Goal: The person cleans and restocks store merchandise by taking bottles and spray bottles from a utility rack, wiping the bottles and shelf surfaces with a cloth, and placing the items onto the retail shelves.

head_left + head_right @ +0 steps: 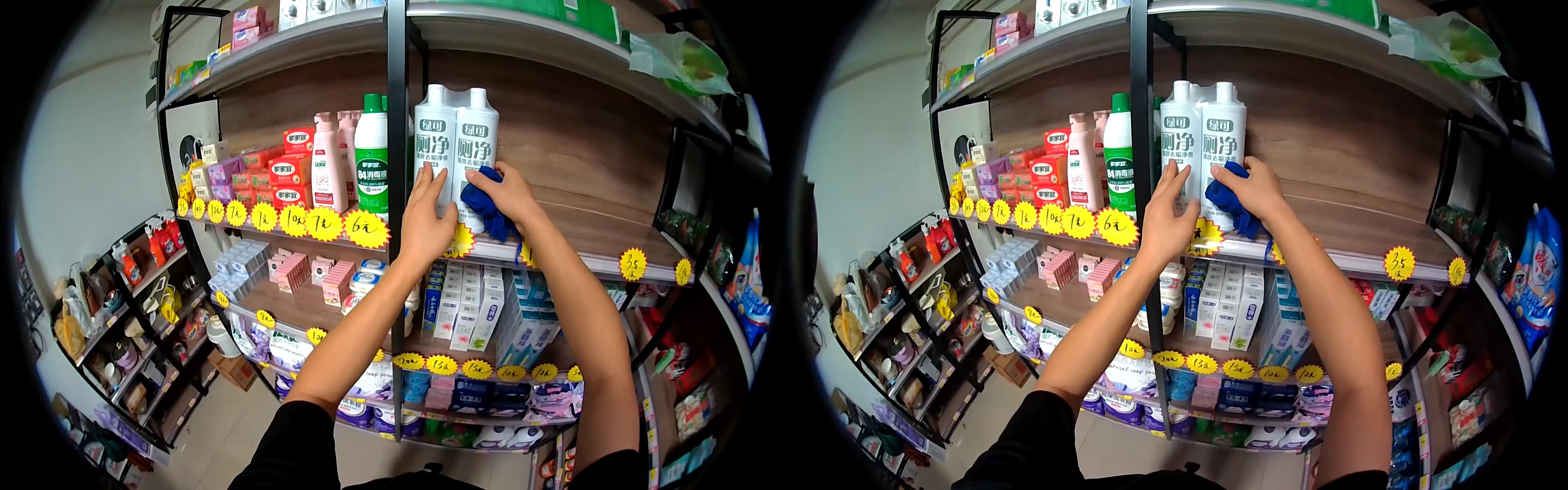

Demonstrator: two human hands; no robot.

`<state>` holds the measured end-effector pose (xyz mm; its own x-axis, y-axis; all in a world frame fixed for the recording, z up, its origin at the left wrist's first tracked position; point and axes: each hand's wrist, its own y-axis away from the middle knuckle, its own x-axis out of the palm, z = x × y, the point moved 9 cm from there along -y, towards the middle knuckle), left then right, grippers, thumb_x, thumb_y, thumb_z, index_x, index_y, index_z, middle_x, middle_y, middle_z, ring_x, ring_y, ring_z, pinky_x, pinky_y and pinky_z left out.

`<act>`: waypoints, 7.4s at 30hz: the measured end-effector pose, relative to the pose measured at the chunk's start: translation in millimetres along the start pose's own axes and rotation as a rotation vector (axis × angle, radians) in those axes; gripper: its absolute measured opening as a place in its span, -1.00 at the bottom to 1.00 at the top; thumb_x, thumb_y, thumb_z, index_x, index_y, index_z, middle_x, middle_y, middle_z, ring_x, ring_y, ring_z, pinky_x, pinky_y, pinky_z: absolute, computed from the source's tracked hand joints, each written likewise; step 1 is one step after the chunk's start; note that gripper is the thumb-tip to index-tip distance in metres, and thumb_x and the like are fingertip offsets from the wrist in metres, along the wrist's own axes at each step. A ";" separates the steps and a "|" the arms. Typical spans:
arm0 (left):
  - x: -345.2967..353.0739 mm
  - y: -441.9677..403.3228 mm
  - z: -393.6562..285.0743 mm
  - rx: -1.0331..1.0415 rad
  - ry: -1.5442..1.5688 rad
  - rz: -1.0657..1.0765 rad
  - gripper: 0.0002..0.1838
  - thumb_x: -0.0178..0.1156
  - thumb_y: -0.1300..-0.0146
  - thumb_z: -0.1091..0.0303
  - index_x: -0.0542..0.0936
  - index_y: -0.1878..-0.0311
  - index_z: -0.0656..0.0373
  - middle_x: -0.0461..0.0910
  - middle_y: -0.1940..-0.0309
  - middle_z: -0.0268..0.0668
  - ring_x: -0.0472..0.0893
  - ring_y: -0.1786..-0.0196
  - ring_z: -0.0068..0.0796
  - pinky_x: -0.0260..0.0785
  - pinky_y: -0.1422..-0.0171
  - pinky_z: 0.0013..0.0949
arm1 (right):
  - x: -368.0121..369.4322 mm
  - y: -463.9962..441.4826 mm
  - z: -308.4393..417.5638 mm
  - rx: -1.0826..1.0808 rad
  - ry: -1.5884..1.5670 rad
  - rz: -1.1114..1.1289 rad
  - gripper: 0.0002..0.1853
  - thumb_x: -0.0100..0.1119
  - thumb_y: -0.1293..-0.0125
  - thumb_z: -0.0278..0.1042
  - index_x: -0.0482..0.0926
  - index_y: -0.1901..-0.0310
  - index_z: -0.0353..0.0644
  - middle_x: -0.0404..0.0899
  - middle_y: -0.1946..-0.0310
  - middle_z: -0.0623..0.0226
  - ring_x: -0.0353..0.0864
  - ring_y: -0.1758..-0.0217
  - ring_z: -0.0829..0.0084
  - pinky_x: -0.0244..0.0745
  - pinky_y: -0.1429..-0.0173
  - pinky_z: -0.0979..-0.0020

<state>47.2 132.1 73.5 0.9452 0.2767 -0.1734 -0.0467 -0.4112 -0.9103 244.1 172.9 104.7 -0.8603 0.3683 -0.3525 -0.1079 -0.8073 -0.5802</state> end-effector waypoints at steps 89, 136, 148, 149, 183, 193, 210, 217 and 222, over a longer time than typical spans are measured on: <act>-1271.2 295.1 902.0 -0.844 -0.913 -0.603 -0.30 0.37 -0.11 0.27 0.39 -0.32 0.26 0.49 -0.17 0.08 0.47 -0.27 0.09 0.31 -0.37 -0.04 | 1502.9 274.2 233.6 1.420 -1.515 1.070 -0.49 0.02 -0.49 -0.08 0.41 -0.35 -0.19 0.52 -0.29 0.13 0.53 -0.33 0.08 0.34 -0.48 0.01; -1361.5 279.9 1017.1 -0.812 -1.185 -1.010 -0.16 0.41 -0.17 0.23 0.24 -0.44 0.34 0.26 -0.39 0.21 0.26 -0.46 0.16 0.07 -0.55 0.07 | 1749.7 129.1 189.2 1.331 -1.441 1.216 -0.42 0.00 -0.46 -0.03 0.33 -0.38 -0.22 0.54 -0.23 0.11 0.55 -0.28 0.10 0.39 -0.44 0.07; -1403.2 288.0 1030.7 -0.920 -1.077 -1.163 0.14 0.59 0.08 0.20 0.12 -0.50 0.35 0.15 -0.42 0.12 0.13 -0.50 0.11 0.05 -0.57 0.01 | 1750.5 133.1 188.7 1.388 -1.384 1.348 -0.47 0.01 -0.49 -0.10 0.35 -0.35 -0.25 0.55 -0.22 0.09 0.57 -0.27 0.10 0.41 -0.43 0.08; -1401.0 288.0 1027.2 -0.952 -1.105 -1.161 0.14 0.61 0.10 0.19 0.14 -0.50 0.33 0.17 -0.40 0.11 0.15 -0.48 0.11 0.06 -0.56 0.01 | 1750.1 132.2 188.9 1.390 -1.385 1.352 -0.47 0.01 -0.49 -0.10 0.35 -0.35 -0.25 0.55 -0.22 0.09 0.57 -0.27 0.10 0.41 -0.43 0.08; -1291.7 217.5 916.7 -0.818 -0.750 -0.865 -0.27 0.57 0.09 0.24 0.50 -0.18 0.25 0.63 -0.02 -0.01 0.65 -0.09 -0.04 0.46 -0.20 -0.14 | 1643.1 -5.4 420.2 -0.861 -0.752 0.592 -0.58 0.17 -0.32 -0.04 0.61 -0.08 -0.13 0.38 -0.37 -0.09 0.18 -0.53 -0.24 -0.10 -0.57 -0.26; -1273.2 274.1 898.0 -0.639 -0.507 -0.702 -0.47 0.31 -0.27 0.24 0.46 -0.26 0.21 0.58 -0.15 -0.08 0.60 -0.20 -0.17 0.42 -0.32 -0.18 | 1562.4 82.4 520.5 -1.372 -0.136 0.454 -0.66 0.25 -0.05 -0.28 0.67 0.11 -0.19 0.57 -0.15 0.11 0.49 -0.32 0.08 0.10 -0.55 -0.12; -1283.0 320.0 783.8 -0.642 -0.692 -0.329 -0.57 0.11 -0.46 0.35 0.37 -0.34 0.18 0.52 -0.23 -0.15 0.53 -0.27 -0.32 0.39 -0.39 -0.23 | 1486.5 199.4 546.7 -1.393 -0.114 0.382 -0.81 0.17 -0.29 -0.26 0.68 0.13 -0.03 0.61 -0.22 0.36 0.50 -0.35 0.25 0.31 -0.43 0.02; -1277.2 264.7 729.5 -0.769 -0.157 -0.674 -0.18 0.56 0.24 0.46 0.42 -0.20 0.19 0.61 -0.01 -0.19 0.59 -0.10 -0.36 0.42 -0.23 -0.27 | 1448.2 181.0 448.6 -0.851 -0.252 0.183 -0.53 0.27 -0.08 -0.28 0.54 -0.08 -0.08 0.36 -0.41 -0.13 0.19 -0.56 -0.20 0.07 -0.50 -0.24; -1237.6 246.6 711.7 -0.824 -0.163 -0.530 -0.17 0.60 0.24 0.41 0.42 -0.19 0.21 0.61 -0.03 -0.17 0.59 -0.11 -0.33 0.42 -0.24 -0.26 | 1411.8 174.0 438.3 -0.719 -0.305 0.069 -0.36 0.26 -0.17 -0.37 0.36 -0.33 -0.19 0.10 -0.51 -0.21 0.08 -0.59 -0.23 -0.06 -0.59 -0.18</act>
<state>-1364.1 306.3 -203.8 0.7200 0.6899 0.0752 0.6668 -0.6577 -0.3503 -1207.7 350.3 -172.0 -0.9636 0.1011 -0.2475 0.2097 -0.2887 -0.9342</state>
